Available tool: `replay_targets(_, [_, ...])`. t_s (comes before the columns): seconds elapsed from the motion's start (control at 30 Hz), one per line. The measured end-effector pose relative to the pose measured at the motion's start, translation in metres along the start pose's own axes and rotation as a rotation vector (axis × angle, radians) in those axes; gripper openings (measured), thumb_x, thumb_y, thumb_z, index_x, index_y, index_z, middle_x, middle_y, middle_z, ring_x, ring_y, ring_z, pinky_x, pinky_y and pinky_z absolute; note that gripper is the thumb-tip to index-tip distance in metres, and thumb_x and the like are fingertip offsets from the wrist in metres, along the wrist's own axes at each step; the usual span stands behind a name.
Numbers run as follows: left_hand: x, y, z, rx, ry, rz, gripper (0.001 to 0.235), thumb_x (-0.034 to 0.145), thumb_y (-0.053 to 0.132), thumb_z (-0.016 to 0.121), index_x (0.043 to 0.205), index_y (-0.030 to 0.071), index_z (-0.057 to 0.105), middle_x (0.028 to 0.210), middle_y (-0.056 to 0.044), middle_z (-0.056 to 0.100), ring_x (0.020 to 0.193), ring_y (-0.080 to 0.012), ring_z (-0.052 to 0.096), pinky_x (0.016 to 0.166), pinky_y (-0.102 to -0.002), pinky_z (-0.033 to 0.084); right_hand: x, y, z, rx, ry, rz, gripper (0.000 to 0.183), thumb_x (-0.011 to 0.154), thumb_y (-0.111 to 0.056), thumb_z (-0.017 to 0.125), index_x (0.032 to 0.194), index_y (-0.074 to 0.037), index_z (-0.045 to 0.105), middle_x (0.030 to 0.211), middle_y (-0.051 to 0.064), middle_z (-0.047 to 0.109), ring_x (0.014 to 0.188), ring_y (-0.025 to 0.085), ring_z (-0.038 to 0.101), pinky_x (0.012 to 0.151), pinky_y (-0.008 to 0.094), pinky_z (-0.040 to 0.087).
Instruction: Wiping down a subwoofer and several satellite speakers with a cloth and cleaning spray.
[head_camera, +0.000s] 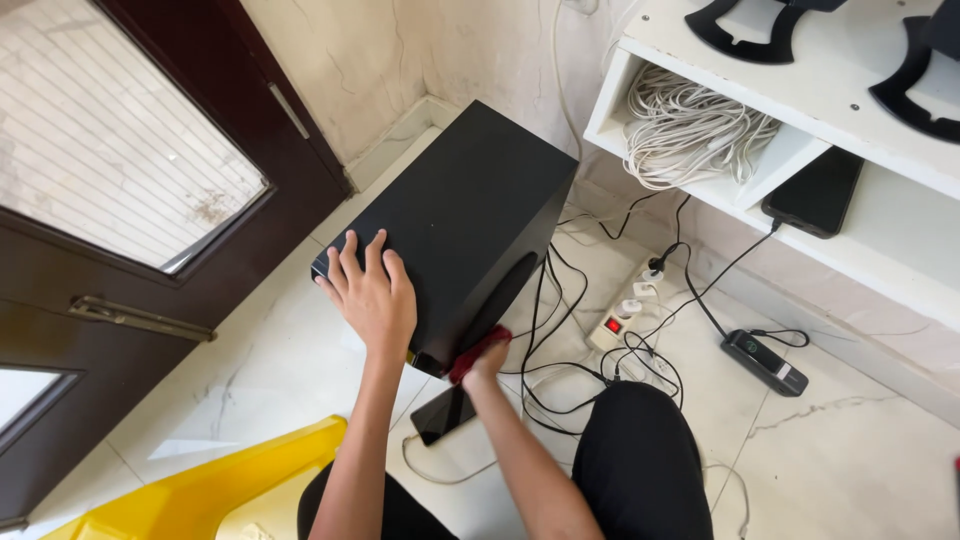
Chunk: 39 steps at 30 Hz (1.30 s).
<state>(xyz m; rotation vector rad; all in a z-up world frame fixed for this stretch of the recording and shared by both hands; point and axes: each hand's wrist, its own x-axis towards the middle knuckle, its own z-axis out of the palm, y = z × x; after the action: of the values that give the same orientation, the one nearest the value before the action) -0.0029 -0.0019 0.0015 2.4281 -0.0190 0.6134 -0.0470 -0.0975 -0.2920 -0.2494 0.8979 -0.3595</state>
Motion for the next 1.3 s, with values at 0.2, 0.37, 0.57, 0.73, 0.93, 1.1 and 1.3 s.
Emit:
replay_targets(0.2, [0.002, -0.002, 0.002, 0.012, -0.047, -0.021, 0.043, 0.104, 0.031, 0.042, 0.133, 0.017, 0.071, 0.154, -0.016, 0.049, 0.15, -0.0409, 0.03, 0.122, -0.065, 0.007, 0.116, -0.083, 0.027, -0.185, -0.084, -0.15, 0.041, 0.1, -0.032, 0.036, 0.122, -0.007, 0.06, 0.114, 0.013, 0.064, 0.103, 0.03, 0.062, 0.092, 0.044, 0.052])
replay_targets(0.37, [0.005, -0.003, 0.001, 0.005, -0.056, 0.002, 0.043, 0.105, 0.031, 0.042, 0.134, 0.016, 0.07, 0.154, -0.018, 0.048, 0.15, -0.0421, 0.029, 0.122, -0.066, 0.007, 0.112, -0.146, 0.099, -0.62, 0.085, -0.562, 0.043, 0.101, -0.03, 0.032, 0.129, -0.009, 0.056, 0.118, 0.015, 0.063, 0.107, 0.034, 0.06, 0.097, 0.045, 0.047])
replay_targets(0.57, [0.002, -0.007, 0.001, 0.009, -0.053, 0.005, 0.042, 0.106, 0.031, 0.042, 0.135, 0.017, 0.069, 0.155, -0.017, 0.048, 0.151, -0.0417, 0.03, 0.122, -0.067, 0.009, 0.035, -0.183, 0.171, -0.788, 0.054, -1.101, 0.041, 0.099, -0.022, 0.04, 0.134, -0.005, 0.053, 0.122, 0.022, 0.062, 0.113, 0.039, 0.058, 0.1, 0.048, 0.043])
replay_targets(0.73, [0.0, 0.026, -0.017, 0.063, -0.019, 0.111, 0.04, 0.104, 0.029, 0.051, 0.135, 0.012, 0.069, 0.153, -0.021, 0.048, 0.148, -0.0469, 0.03, 0.117, -0.071, 0.008, -0.082, -0.184, 0.195, -0.853, -0.099, -1.398, 0.031, 0.099, -0.012, 0.051, 0.127, 0.001, 0.055, 0.12, 0.025, 0.061, 0.115, 0.041, 0.057, 0.103, 0.049, 0.043])
replay_targets(0.93, [0.0, 0.111, -0.032, -0.286, -0.338, 0.731, 0.083, 0.061, 0.015, 0.079, 0.139, 0.003, 0.054, 0.143, -0.018, 0.047, 0.128, -0.0424, 0.047, 0.105, -0.048, 0.042, -0.164, -0.198, 0.197, -1.238, -0.526, -1.454, 0.032, 0.095, -0.019, 0.063, 0.123, -0.004, 0.067, 0.127, 0.02, 0.065, 0.115, 0.043, 0.053, 0.102, 0.05, 0.042])
replay_targets(1.1, [0.015, 0.106, -0.006, -0.111, -0.473, 0.51, 0.072, 0.068, 0.024, 0.086, 0.135, 0.021, 0.059, 0.144, -0.002, 0.051, 0.124, -0.0335, 0.052, 0.101, -0.042, 0.05, -0.176, -0.284, 0.166, -1.275, -0.898, -0.997, 0.024, 0.103, -0.015, 0.06, 0.12, -0.005, 0.073, 0.112, 0.012, 0.077, 0.096, 0.017, 0.075, 0.084, 0.033, 0.059])
replay_targets(1.3, [0.012, 0.09, 0.005, -0.155, -0.315, 0.582, 0.07, 0.068, 0.031, 0.087, 0.132, 0.018, 0.06, 0.14, -0.005, 0.051, 0.122, -0.0344, 0.051, 0.105, -0.047, 0.043, -0.231, -0.465, 0.083, -1.19, 0.02, -1.477, 0.014, 0.097, -0.009, 0.064, 0.1, -0.009, 0.078, 0.092, 0.01, 0.077, 0.075, 0.018, 0.068, 0.064, 0.034, 0.052])
